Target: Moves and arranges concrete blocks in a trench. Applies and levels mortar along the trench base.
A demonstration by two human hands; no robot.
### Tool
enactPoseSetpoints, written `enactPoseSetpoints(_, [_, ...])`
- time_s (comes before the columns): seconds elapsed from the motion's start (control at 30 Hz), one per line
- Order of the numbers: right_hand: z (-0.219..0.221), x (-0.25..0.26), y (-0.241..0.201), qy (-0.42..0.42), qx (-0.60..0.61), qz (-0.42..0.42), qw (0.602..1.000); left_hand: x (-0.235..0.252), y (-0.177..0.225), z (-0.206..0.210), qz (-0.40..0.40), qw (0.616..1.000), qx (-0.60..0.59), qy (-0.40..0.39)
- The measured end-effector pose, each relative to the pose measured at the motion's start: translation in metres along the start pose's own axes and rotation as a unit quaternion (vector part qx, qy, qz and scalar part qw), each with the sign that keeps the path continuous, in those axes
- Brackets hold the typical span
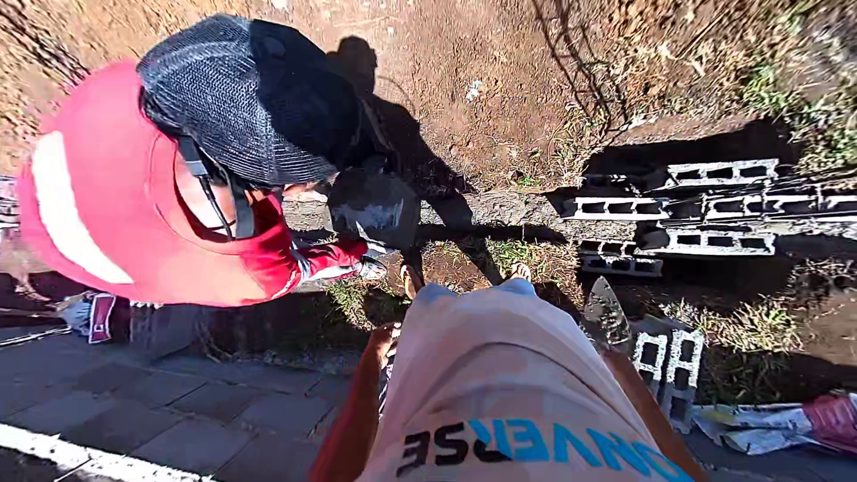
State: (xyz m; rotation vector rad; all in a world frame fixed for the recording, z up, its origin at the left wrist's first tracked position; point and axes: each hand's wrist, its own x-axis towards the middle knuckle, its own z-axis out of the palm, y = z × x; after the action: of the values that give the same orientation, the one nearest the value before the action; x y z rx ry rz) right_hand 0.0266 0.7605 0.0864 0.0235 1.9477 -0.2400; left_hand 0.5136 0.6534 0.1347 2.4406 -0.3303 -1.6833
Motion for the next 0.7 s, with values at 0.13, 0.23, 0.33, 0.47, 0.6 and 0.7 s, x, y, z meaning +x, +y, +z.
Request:
enactPoseSetpoints(0.13, [0.0, 0.011, 0.007, -0.012, 0.01, -0.002, 1.0, -0.022, -0.001, 0.018, 0.001, 0.999, 0.031, 0.011])
enactPoseSetpoints(0.23, [-0.014, 0.012, -0.001, -0.015, 0.006, 0.006, 1.0, 0.076, -0.081, 0.02, 0.083, 0.996, 0.041, -0.014])
enactPoseSetpoints(0.33, [-0.03, 0.034, 0.0, -0.01, 0.009, 0.004, 1.0, 0.111, -0.101, 0.027, 0.071, 0.995, 0.068, -0.01])
enactPoseSetpoints(0.47, [-0.049, 0.069, 0.007, -0.017, 0.038, -0.001, 0.999, 0.06, -0.083, 0.032, 0.169, 0.982, 0.078, -0.026])
enactPoseSetpoints(0.6, [-0.063, 0.087, 0.008, -0.03, 0.044, 0.006, 0.999, -0.038, -0.019, 0.064, 0.078, 0.996, 0.044, 0.03])
enactPoseSetpoints(0.7, [-0.068, 0.099, 0.008, -0.042, 0.036, 0.017, 0.998, -0.04, -0.04, 0.065, 0.119, 0.991, 0.048, 0.027])
